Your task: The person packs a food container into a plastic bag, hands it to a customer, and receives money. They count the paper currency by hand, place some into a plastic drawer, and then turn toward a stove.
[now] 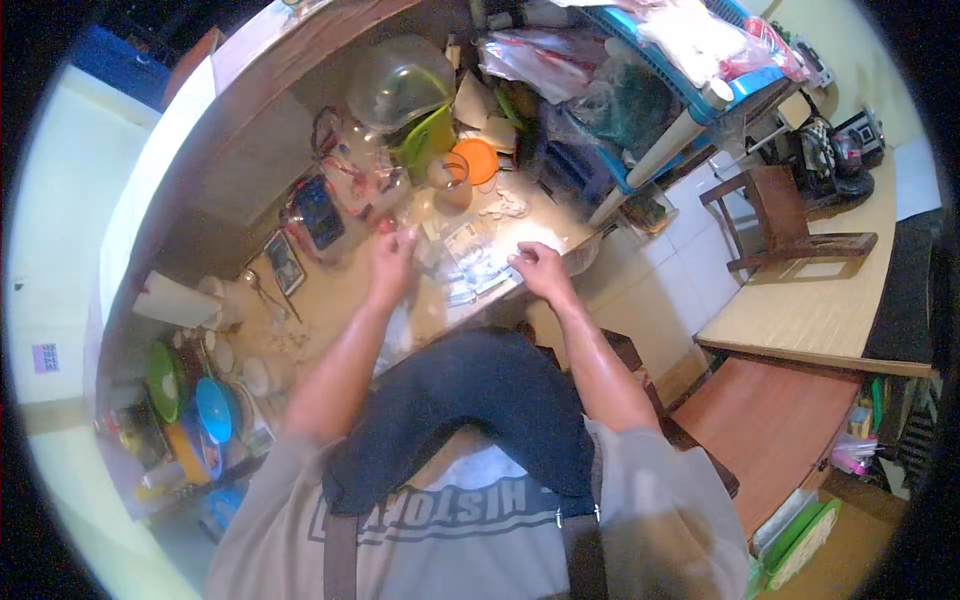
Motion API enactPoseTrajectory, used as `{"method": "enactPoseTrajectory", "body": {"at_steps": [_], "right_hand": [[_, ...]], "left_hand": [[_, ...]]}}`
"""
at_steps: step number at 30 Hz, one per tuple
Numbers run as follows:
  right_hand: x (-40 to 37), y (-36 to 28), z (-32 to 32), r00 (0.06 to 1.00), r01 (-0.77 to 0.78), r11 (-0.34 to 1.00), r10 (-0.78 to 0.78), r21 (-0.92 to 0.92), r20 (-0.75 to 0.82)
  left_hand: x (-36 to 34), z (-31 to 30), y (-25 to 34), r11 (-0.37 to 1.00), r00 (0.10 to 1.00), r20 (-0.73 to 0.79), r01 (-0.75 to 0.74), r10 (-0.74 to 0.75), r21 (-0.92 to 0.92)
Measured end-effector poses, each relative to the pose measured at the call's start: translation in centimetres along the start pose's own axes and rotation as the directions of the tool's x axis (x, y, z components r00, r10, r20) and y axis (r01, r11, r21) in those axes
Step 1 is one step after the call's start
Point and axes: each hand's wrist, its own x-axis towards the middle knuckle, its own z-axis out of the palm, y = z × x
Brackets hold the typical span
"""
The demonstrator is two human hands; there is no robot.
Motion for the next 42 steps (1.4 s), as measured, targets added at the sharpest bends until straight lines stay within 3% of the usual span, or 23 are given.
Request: {"method": "enactPoseTrajectory", "body": {"at_steps": [1,2,4,6,8,10,12,14,16,18,20,24,32,34,36,39,40,42], "right_hand": [[-0.4,0.2,-0.3,1.000,-0.007,0.986,0.005,0.168,0.010],[-1.2,-0.5,-0.8,1.000,-0.016,0.944,0.009,0.331,0.022],[-2.6,-2.6,-1.2,0.995,-0.066,0.911,0.029,0.407,0.097],[-3.4,-4.5,-0.9,0.982,-0.031,0.850,-0.072,0.526,0.176],[-3.4,-4.9,-0.7,0.975,-0.018,0.847,-0.103,0.531,0.197],[-3.3,-4.8,-0.7,0.963,-0.006,0.789,-0.160,0.615,0.215],[-3.5,-4.3,-1.0,0.974,-0.022,0.748,-0.133,0.664,0.182],[-3.3,-3.5,-1.9,0.961,-0.155,0.757,-0.034,0.635,0.275],[-3.5,-2.8,-2.2,0.963,-0.189,0.738,0.011,0.647,0.268],[-3.4,-2.1,-2.5,0.963,-0.192,0.732,0.010,0.654,0.271],[-3.2,-2.0,-2.6,0.945,-0.248,0.714,0.029,0.655,0.326],[-2.2,-1.9,-2.0,0.949,-0.260,0.684,0.049,0.681,0.313],[-1.1,-2.0,-1.0,0.926,-0.338,0.649,0.099,0.681,0.365],[-1.3,-2.2,-1.0,0.912,-0.360,0.663,0.102,0.656,0.398],[-1.4,-2.8,-0.8,0.905,-0.379,0.660,0.118,0.648,0.409],[-1.2,-2.6,-0.6,0.899,-0.393,0.662,0.131,0.638,0.418],[-1.1,-2.4,-0.5,0.900,-0.390,0.665,0.127,0.637,0.418],[-1.4,-2.8,-0.6,0.894,-0.406,0.639,0.132,0.653,0.427]], "left_hand": [[-0.1,0.4,0.2,0.991,0.990,0.072,0.122,-0.117,-0.058],[-0.5,1.3,0.6,0.990,0.990,0.072,0.126,-0.122,-0.058],[-1.6,4.0,1.4,0.967,0.971,0.190,0.177,-0.141,-0.186],[-3.0,5.8,3.4,0.942,0.928,0.336,0.246,-0.160,-0.230],[-3.2,7.3,3.1,0.894,0.873,0.458,0.328,-0.165,-0.304],[-3.3,7.9,2.8,0.907,0.857,0.494,0.317,-0.148,-0.278],[-3.2,7.7,2.5,0.921,0.851,0.498,0.315,-0.167,-0.228],[-3.9,7.4,3.4,0.933,0.847,0.496,0.314,-0.191,-0.177],[-5.1,7.3,4.5,0.846,0.778,0.551,0.484,-0.301,-0.221],[-5.3,7.2,3.2,0.839,0.767,0.585,0.482,-0.264,-0.253],[-5.3,7.3,2.1,0.919,0.756,0.621,0.369,-0.208,-0.141],[-4.4,6.5,0.7,0.962,0.816,0.534,0.271,-0.221,-0.016],[-5.3,4.1,-1.4,0.972,0.881,0.436,0.227,-0.182,-0.053],[-5.6,3.4,-2.1,0.964,0.899,0.394,0.097,-0.192,0.249],[-5.9,2.3,-2.7,0.972,0.922,0.360,0.064,-0.144,0.225],[-6.1,-0.8,-2.3,0.837,0.968,0.194,-0.236,0.158,0.493],[-6.0,-1.9,-1.8,0.837,0.968,0.192,-0.235,0.159,0.493],[-5.7,-3.7,-0.3,0.754,0.976,0.025,-0.184,0.217,0.631]]}}
